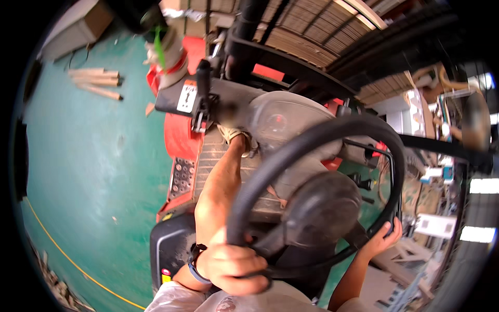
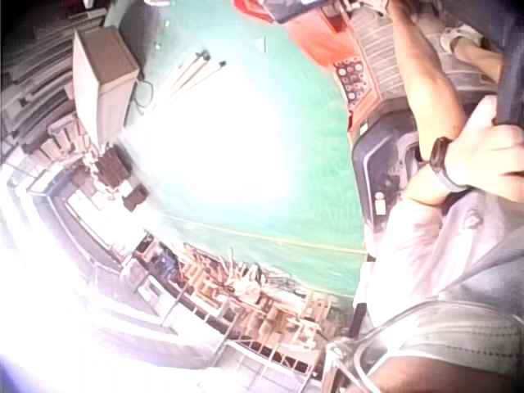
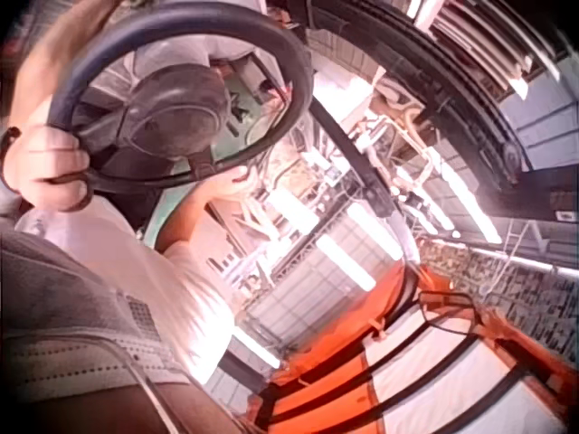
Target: The person operates a forklift inside a warehouse, steering and maneuvering the vehicle while carrying a load of wooden planks. The operator adjusts the steering wheel and control levers to navigate the space.
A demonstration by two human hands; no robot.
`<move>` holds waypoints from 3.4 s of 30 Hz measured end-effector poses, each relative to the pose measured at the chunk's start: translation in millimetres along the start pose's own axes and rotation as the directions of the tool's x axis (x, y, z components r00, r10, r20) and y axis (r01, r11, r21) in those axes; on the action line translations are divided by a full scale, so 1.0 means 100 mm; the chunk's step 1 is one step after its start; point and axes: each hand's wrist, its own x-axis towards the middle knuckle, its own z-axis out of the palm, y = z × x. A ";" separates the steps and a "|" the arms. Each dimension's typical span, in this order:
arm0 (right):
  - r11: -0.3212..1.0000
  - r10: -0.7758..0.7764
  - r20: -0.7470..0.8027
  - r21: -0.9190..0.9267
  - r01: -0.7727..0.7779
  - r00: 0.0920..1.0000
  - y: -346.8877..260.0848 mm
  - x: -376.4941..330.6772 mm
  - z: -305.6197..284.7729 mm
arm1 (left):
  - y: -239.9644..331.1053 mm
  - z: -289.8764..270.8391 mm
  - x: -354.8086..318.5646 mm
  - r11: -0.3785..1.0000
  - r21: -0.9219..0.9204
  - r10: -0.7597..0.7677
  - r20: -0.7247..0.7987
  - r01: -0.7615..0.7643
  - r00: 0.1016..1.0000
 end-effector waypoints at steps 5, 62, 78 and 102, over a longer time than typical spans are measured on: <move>0.754 0.277 -0.006 0.621 -0.213 0.961 0.43 -0.62 0.34 | 0.29 0.11 -0.03 0.953 0.238 -0.196 0.010 0.189 0.980; 0.716 0.102 -0.334 0.679 0.164 0.937 0.08 -0.35 0.47 | 0.34 0.62 0.28 0.389 0.878 0.096 -0.338 0.277 0.936; 0.734 0.032 -0.282 0.658 0.169 0.959 0.10 -0.35 0.44 | 0.34 0.61 0.29 0.404 0.879 0.099 -0.318 0.254 0.943; 0.790 0.068 -0.227 0.607 0.086 0.972 0.04 -0.16 0.29 | 0.35 0.58 0.26 0.400 0.879 0.079 -0.315 0.259 0.946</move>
